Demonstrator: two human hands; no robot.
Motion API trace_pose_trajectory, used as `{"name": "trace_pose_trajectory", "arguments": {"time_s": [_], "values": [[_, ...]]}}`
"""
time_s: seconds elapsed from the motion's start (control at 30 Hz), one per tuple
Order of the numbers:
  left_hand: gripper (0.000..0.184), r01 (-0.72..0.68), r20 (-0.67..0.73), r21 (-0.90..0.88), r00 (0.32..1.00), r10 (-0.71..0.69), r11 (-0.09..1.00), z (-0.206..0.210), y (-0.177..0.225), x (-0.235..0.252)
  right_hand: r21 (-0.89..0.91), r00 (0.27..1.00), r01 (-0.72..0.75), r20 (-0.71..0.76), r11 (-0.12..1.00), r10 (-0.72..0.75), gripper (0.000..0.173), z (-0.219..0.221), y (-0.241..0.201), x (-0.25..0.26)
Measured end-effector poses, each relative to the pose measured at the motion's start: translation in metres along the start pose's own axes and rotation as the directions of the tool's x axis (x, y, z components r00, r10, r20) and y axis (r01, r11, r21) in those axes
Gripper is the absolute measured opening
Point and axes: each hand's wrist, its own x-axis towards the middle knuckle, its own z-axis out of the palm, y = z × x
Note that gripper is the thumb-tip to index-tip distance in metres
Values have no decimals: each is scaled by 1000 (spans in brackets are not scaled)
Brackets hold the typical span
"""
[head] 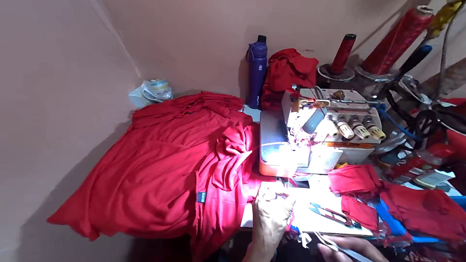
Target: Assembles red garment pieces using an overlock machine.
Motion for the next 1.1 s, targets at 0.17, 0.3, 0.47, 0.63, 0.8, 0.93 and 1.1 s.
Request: {"name": "trace_pose_trajectory", "arguments": {"time_s": [0.17,0.3,0.47,0.63,0.8,0.93,1.1], "values": [[9,47,30,-98,999,-44,994,-1,4,6,195,999,-41,-24,980,46,24,61,2,43],[6,107,24,-119,994,-105,987,-1,5,13,294,996,-11,-85,956,37,22,72,9,57],[5,211,32,-170,977,-209,963,6,11,20,154,995,102,-18,983,-100,26,68,19,64],[12,332,-3,-270,938,-346,904,11,14,22,-67,970,242,30,968,-240,22,64,23,73],[22,374,3,-500,902,-431,781,12,17,24,-72,955,295,-1,953,-295,16,57,21,80],[27,407,80,-730,849,-522,550,16,17,24,-131,928,336,-125,933,-352,18,53,9,82],[34,445,224,-889,634,-740,112,25,32,29,-147,894,391,-175,909,-412,13,65,11,92]]}}
